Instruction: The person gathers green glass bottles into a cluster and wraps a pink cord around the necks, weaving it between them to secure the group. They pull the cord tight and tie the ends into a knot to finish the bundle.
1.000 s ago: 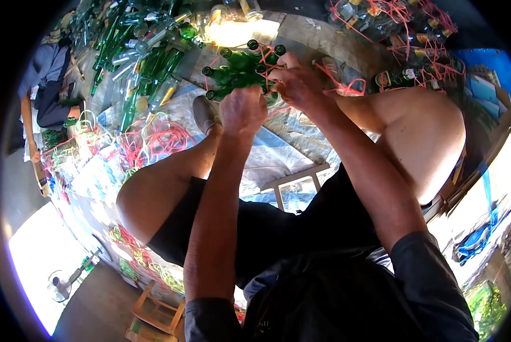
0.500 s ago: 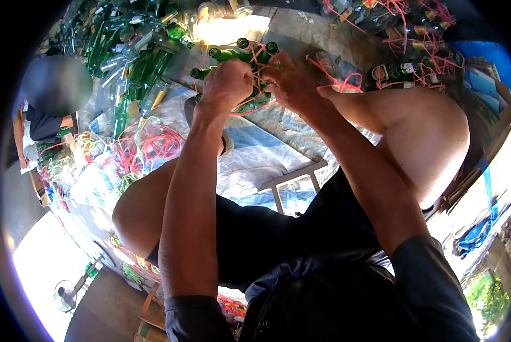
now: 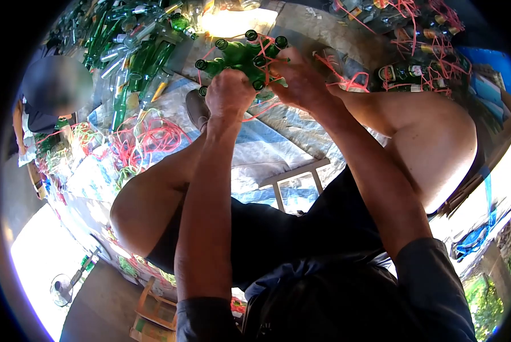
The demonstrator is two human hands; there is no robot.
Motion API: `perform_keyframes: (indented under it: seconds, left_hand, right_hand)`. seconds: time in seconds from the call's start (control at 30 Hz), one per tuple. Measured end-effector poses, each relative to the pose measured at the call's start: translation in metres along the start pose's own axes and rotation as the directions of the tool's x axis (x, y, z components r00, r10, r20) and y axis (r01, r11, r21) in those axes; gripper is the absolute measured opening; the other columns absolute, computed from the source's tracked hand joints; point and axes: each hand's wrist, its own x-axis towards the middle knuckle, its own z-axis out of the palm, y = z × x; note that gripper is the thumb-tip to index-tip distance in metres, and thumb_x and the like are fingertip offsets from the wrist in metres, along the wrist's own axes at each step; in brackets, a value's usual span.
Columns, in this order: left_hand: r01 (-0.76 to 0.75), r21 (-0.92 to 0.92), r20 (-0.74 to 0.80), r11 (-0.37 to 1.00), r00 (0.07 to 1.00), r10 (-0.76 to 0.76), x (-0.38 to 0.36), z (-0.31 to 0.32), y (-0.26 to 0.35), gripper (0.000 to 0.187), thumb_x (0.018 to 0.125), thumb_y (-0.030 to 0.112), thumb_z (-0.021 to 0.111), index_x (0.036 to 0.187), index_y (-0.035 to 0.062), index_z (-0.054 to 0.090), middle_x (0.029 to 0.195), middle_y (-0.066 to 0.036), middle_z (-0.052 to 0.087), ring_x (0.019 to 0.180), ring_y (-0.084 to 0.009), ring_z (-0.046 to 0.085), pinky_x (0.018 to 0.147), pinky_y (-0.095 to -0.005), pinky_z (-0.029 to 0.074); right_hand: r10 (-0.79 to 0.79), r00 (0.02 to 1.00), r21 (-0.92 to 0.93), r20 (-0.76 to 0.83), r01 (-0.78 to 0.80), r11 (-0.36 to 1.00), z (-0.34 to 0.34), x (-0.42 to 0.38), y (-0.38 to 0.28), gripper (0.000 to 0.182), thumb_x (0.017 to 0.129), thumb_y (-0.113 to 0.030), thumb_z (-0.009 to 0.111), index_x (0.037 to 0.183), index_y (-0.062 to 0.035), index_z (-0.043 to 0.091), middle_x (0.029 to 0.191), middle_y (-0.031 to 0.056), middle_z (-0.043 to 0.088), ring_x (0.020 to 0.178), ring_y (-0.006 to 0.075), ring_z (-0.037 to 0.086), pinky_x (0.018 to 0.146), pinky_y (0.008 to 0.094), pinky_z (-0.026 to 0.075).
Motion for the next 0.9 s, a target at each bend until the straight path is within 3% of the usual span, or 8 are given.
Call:
perform_keyframes:
  seconds: [0.03,0.13,0.47,0.57,0.63,0.73,0.8,0.9]
  left_hand:
    - [0.054,-0.010,0.009,0.998,0.998,-0.054,-0.002,0.000,0.001,0.018,0.082,0.026,0.069,0.090,0.0175,0.083,0.091,-0.017,0.076,0.089,-0.0420,0.073,0.081,-0.0507,0.059]
    - [0.114,-0.021,-0.070,0.993,0.991,-0.115,-0.009,0.010,0.002,0.018,0.083,0.026,0.067,0.088,0.0170,0.082,0.090,-0.019,0.075,0.089,-0.0432,0.073,0.082,-0.0517,0.058]
    - [0.108,-0.256,-0.265,0.961,0.948,-0.177,-0.038,0.027,0.008,0.022,0.084,0.024,0.064,0.083,0.0087,0.079,0.085,-0.025,0.071,0.083,-0.0472,0.070,0.075,-0.0538,0.058]
    - [0.113,-0.294,-0.317,0.949,0.925,-0.208,-0.043,0.040,0.007,0.024,0.088,0.026,0.065,0.087,0.0058,0.078,0.081,-0.022,0.073,0.076,-0.0383,0.074,0.071,-0.0469,0.059]
    - [0.118,-0.452,-0.215,0.884,0.948,-0.236,-0.041,0.070,-0.021,0.025,0.093,0.025,0.064,0.092,0.0050,0.078,0.079,-0.016,0.074,0.074,-0.0287,0.073,0.068,-0.0411,0.058]
    - [0.157,-0.755,-0.148,0.636,0.905,-0.400,-0.046,0.098,-0.030,0.020,0.088,0.016,0.066,0.090,0.0001,0.078,0.070,-0.014,0.072,0.061,-0.0215,0.068,0.060,-0.0368,0.052]
    - [0.156,-0.852,-0.127,0.500,0.864,-0.487,-0.054,0.095,-0.019,0.017,0.084,0.010,0.068,0.088,-0.0031,0.078,0.064,-0.013,0.070,0.055,-0.0172,0.063,0.056,-0.0340,0.048]
    - [0.104,-0.854,-0.208,0.510,0.829,-0.518,-0.061,0.089,-0.006,0.015,0.083,0.008,0.070,0.088,-0.0051,0.078,0.061,-0.009,0.068,0.055,-0.0113,0.057,0.056,-0.0301,0.045]
  right_hand:
    - [-0.008,1.000,-0.020,0.014,0.008,1.000,-0.003,0.000,-0.001,0.034,0.081,-0.022,0.083,0.112,-0.0137,0.073,0.128,0.0117,0.057,0.109,0.0334,0.064,0.088,0.0452,0.056]
    - [-0.006,0.999,-0.029,0.043,0.007,1.000,-0.003,0.001,0.003,0.034,0.081,-0.020,0.085,0.112,-0.0122,0.073,0.128,0.0133,0.056,0.108,0.0340,0.065,0.088,0.0453,0.056]
    - [0.034,0.999,-0.018,0.032,-0.034,0.999,-0.001,0.004,0.001,0.022,0.082,-0.017,0.085,0.100,-0.0119,0.072,0.123,0.0136,0.055,0.098,0.0341,0.066,0.085,0.0455,0.055]
    - [0.057,0.997,-0.038,0.056,-0.054,0.998,-0.003,0.004,0.000,0.019,0.083,-0.017,0.084,0.097,-0.0117,0.071,0.125,0.0134,0.055,0.098,0.0346,0.066,0.085,0.0458,0.055]
    - [0.050,0.998,-0.049,0.042,-0.048,0.998,0.001,0.004,0.003,0.018,0.084,-0.016,0.082,0.096,-0.0118,0.071,0.125,0.0134,0.055,0.099,0.0351,0.066,0.085,0.0459,0.055]
    - [0.067,0.996,-0.047,0.052,-0.064,0.997,0.000,0.004,0.003,0.016,0.084,-0.015,0.081,0.094,-0.0108,0.070,0.126,0.0139,0.055,0.102,0.0355,0.065,0.087,0.0457,0.054]
    - [0.064,0.997,-0.030,0.047,-0.063,0.998,0.003,0.003,0.005,0.016,0.083,-0.015,0.081,0.093,-0.0101,0.069,0.126,0.0145,0.055,0.104,0.0355,0.065,0.087,0.0454,0.054]
    - [0.033,0.999,-0.004,0.007,-0.033,0.999,0.006,0.005,0.007,0.016,0.082,-0.013,0.081,0.090,-0.0094,0.068,0.123,0.0152,0.056,0.106,0.0352,0.064,0.088,0.0446,0.054]
